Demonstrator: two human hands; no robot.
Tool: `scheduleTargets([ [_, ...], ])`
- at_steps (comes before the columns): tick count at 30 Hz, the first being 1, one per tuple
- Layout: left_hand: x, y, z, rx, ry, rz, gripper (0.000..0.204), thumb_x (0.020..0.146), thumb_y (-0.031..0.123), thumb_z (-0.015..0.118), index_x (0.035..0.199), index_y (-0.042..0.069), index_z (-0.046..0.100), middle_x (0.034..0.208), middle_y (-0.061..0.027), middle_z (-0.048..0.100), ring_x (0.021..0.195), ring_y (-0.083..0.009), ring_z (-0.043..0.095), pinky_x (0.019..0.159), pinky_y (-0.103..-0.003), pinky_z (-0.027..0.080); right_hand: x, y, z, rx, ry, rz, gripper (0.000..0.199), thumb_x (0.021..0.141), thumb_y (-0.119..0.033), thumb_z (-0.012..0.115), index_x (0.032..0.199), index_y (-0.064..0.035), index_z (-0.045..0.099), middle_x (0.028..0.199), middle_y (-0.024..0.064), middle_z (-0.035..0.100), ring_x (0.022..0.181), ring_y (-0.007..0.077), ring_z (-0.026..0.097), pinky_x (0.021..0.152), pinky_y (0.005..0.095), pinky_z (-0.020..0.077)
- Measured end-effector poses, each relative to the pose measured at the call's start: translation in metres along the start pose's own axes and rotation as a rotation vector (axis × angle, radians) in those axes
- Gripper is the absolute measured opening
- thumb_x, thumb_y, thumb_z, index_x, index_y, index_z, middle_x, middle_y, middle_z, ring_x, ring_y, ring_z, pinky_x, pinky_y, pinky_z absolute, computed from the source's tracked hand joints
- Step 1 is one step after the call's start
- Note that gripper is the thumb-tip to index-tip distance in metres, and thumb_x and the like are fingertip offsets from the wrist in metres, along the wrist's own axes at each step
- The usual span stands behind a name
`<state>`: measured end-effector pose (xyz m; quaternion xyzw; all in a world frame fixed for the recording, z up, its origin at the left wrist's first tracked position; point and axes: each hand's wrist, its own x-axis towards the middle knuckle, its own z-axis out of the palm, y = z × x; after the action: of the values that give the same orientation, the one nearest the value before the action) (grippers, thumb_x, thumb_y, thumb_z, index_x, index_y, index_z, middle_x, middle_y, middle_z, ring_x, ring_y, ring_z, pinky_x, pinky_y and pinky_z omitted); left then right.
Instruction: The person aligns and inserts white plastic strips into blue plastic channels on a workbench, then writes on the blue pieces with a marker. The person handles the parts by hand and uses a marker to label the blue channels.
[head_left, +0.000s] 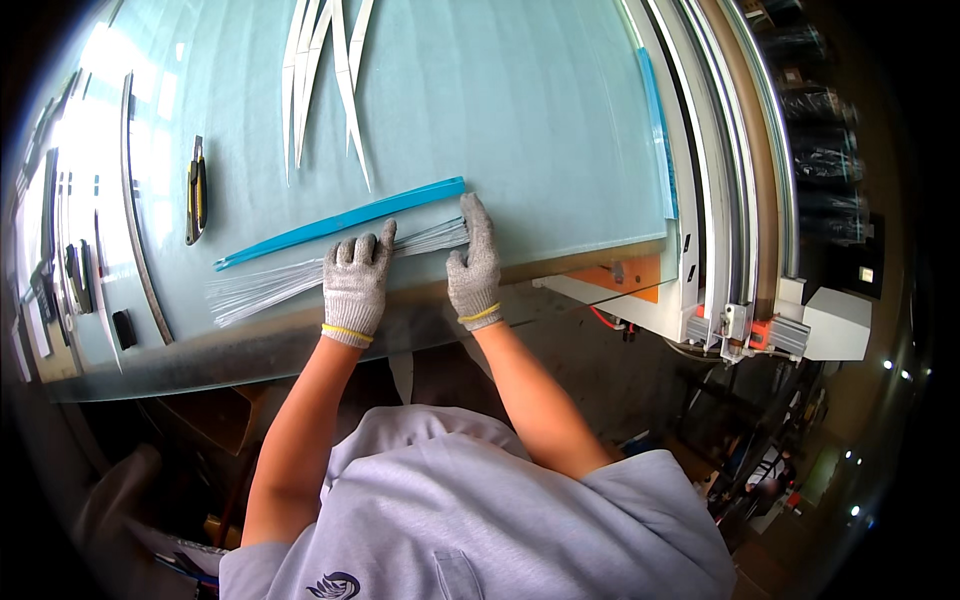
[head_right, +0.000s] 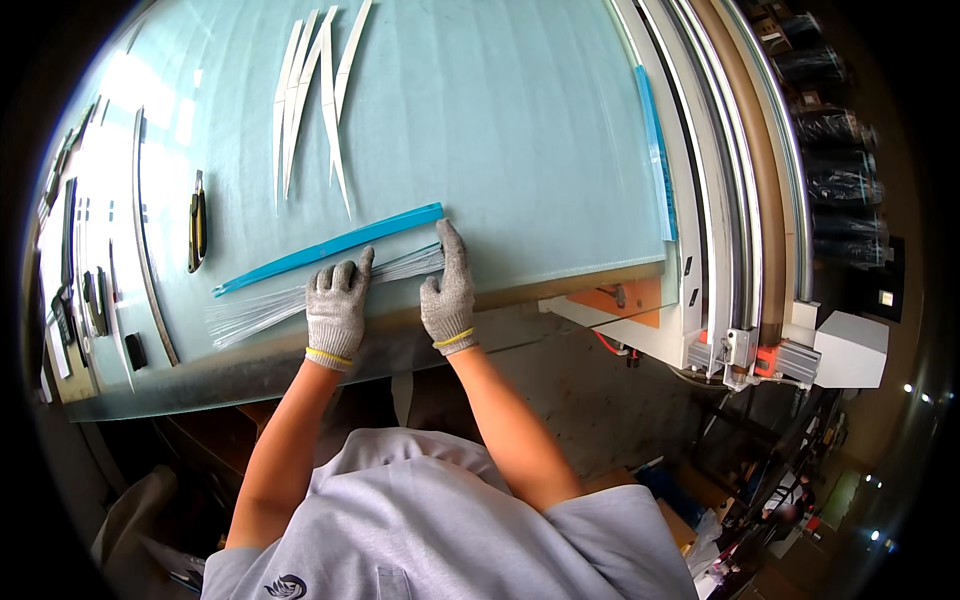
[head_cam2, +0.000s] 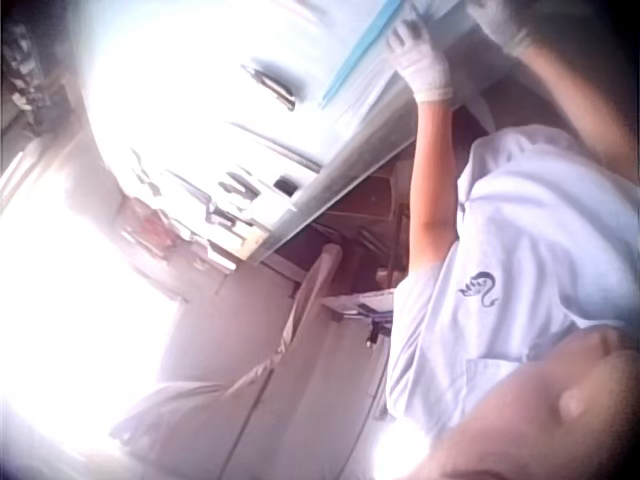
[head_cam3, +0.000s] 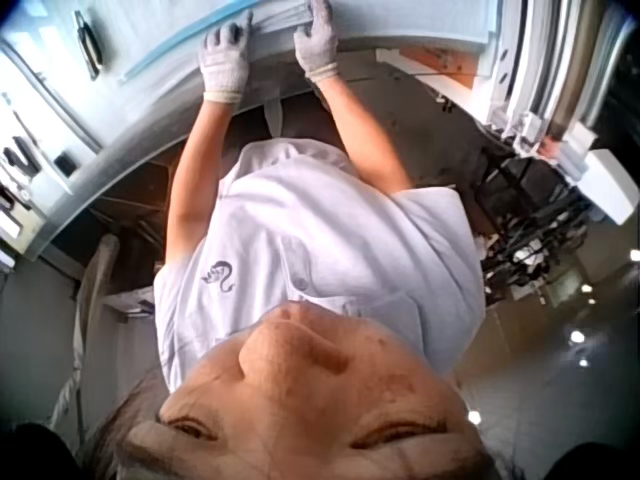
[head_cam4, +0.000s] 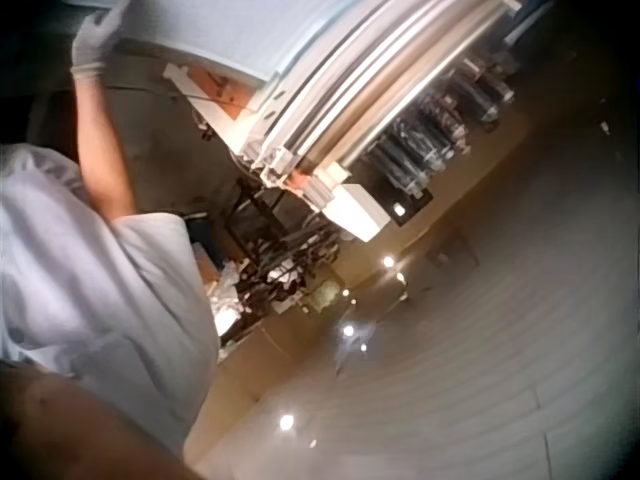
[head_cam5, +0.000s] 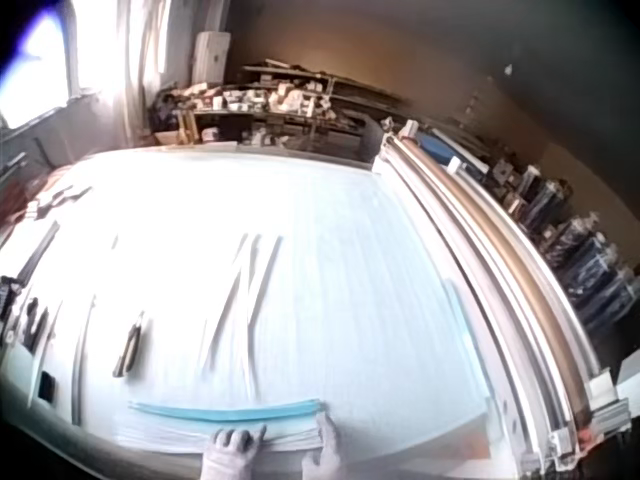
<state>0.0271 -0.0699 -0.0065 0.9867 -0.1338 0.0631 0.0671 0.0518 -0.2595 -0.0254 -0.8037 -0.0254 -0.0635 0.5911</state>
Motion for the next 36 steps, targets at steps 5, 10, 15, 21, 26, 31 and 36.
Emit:
scheduleTargets([
  [5, -0.002, 0.002, 0.002, 0.043, -0.007, -0.016, 0.073, 0.084, 0.012, 0.059, 0.155, 0.016, 0.044, 0.109, -0.0079, 0.055, 0.101, -0.0270, 0.057, 0.096, -0.046, 0.046, -0.002, -0.001, 0.011, 0.323, 0.095, 0.091, 0.095, 0.067, 0.023, 0.033, 0.159, 0.0022, 0.027, 0.162, 0.0189, 0.036, 0.153, 0.0270, 0.031, 0.125, 0.0374, 0.0226],
  [10, 0.001, 0.000, 0.004, 0.044, -0.008, -0.027, 0.072, 0.085, 0.012, 0.060, 0.155, 0.017, 0.044, 0.109, -0.0073, 0.055, 0.099, -0.0269, 0.057, 0.096, -0.046, 0.046, -0.001, 0.000, 0.016, 0.323, 0.060, 0.093, 0.096, 0.066, 0.024, 0.032, 0.160, 0.0019, 0.025, 0.162, 0.0190, 0.035, 0.154, 0.0265, 0.030, 0.125, 0.0367, 0.0211],
  [15, 0.002, 0.001, 0.002, 0.029, -0.007, -0.026, 0.069, 0.087, 0.015, 0.062, 0.154, 0.018, 0.046, 0.107, -0.0072, 0.055, 0.098, -0.0265, 0.058, 0.096, -0.046, 0.047, -0.001, -0.004, 0.016, 0.321, 0.070, 0.095, 0.097, 0.066, 0.023, 0.032, 0.160, 0.0017, 0.026, 0.162, 0.0186, 0.036, 0.154, 0.0263, 0.030, 0.125, 0.0366, 0.0228],
  [21, 0.003, 0.002, 0.006, 0.021, 0.017, -0.038, 0.065, 0.089, 0.020, 0.065, 0.152, 0.018, 0.049, 0.107, -0.0067, 0.055, 0.099, -0.0264, 0.058, 0.094, -0.045, 0.047, 0.001, -0.007, 0.020, 0.332, 0.078, 0.072, 0.091, 0.066, 0.021, 0.033, 0.156, 0.0039, 0.033, 0.159, 0.0200, 0.040, 0.150, 0.0290, 0.036, 0.126, 0.0404, 0.0249],
  [26, 0.002, 0.000, 0.010, 0.015, 0.036, -0.040, 0.066, 0.089, 0.022, 0.067, 0.152, 0.018, 0.049, 0.108, -0.0072, 0.055, 0.097, -0.0271, 0.057, 0.093, -0.045, 0.046, 0.002, -0.007, 0.018, 0.397, 0.082, 0.086, 0.094, 0.065, 0.022, 0.033, 0.157, 0.0041, 0.031, 0.159, 0.0194, 0.039, 0.152, 0.0281, 0.034, 0.126, 0.0399, 0.0225],
  [31, 0.005, 0.003, 0.009, 0.024, -0.010, -0.070, 0.073, 0.087, 0.027, 0.069, 0.155, 0.016, 0.044, 0.112, -0.0084, 0.054, 0.096, -0.0283, 0.056, 0.092, -0.045, 0.046, 0.002, -0.010, 0.017, 0.393, 0.060, 0.080, 0.097, 0.064, 0.023, 0.032, 0.159, 0.0042, 0.027, 0.162, 0.0195, 0.036, 0.154, 0.0276, 0.029, 0.128, 0.0395, 0.0179],
  [36, 0.004, 0.009, 0.006, -0.008, 0.010, -0.091, 0.075, 0.088, 0.027, 0.069, 0.156, 0.011, 0.042, 0.116, -0.0090, 0.053, 0.100, -0.0292, 0.055, 0.092, -0.045, 0.046, -0.001, -0.011, 0.027, 0.396, 0.128, 0.084, 0.091, 0.066, 0.021, 0.034, 0.155, 0.0051, 0.033, 0.159, 0.0197, 0.039, 0.152, 0.0301, 0.033, 0.126, 0.0409, 0.0223],
])
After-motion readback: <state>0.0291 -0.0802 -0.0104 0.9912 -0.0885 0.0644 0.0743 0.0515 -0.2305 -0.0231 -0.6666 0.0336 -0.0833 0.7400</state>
